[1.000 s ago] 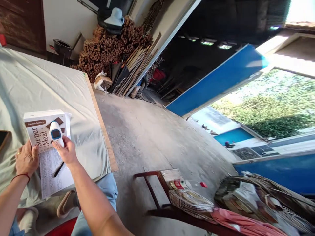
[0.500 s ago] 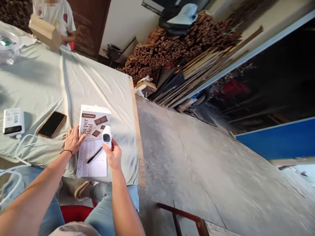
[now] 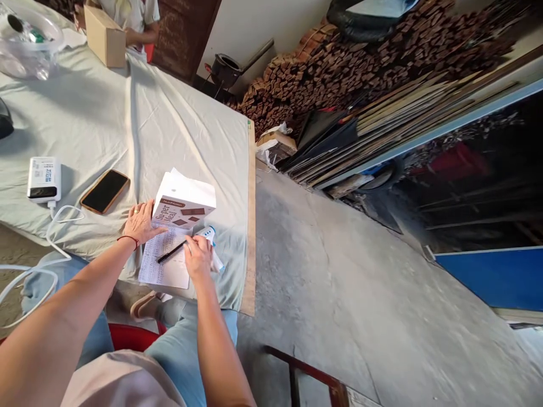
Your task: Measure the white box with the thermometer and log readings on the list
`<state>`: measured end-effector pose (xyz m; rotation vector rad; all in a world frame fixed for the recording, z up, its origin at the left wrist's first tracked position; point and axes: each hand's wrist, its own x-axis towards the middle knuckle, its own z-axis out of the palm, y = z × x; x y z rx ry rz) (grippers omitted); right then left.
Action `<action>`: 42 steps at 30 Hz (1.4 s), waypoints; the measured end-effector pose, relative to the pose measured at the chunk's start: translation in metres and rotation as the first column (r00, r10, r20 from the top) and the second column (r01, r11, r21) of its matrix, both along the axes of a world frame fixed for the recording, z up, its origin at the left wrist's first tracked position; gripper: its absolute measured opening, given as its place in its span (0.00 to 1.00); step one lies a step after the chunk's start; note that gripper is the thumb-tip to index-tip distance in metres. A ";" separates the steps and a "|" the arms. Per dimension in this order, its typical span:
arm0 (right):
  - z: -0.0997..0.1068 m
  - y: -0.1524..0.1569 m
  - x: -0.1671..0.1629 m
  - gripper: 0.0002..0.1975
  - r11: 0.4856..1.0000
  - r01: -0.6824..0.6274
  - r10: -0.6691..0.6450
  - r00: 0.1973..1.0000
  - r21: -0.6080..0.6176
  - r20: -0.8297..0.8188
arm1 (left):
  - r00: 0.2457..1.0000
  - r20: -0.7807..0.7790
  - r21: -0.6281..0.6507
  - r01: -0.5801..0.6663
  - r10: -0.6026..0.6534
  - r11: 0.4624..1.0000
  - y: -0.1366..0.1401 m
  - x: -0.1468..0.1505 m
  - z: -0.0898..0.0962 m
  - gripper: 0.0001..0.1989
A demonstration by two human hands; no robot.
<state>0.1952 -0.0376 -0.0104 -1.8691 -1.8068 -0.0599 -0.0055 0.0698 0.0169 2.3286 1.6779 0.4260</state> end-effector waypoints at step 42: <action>-0.024 -0.009 -0.043 0.11 0.996 0.082 -0.039 0.738 0.031 -0.673 | 1.000 -0.001 -0.041 0.023 -0.023 0.999 -0.004 0.005 0.000 0.62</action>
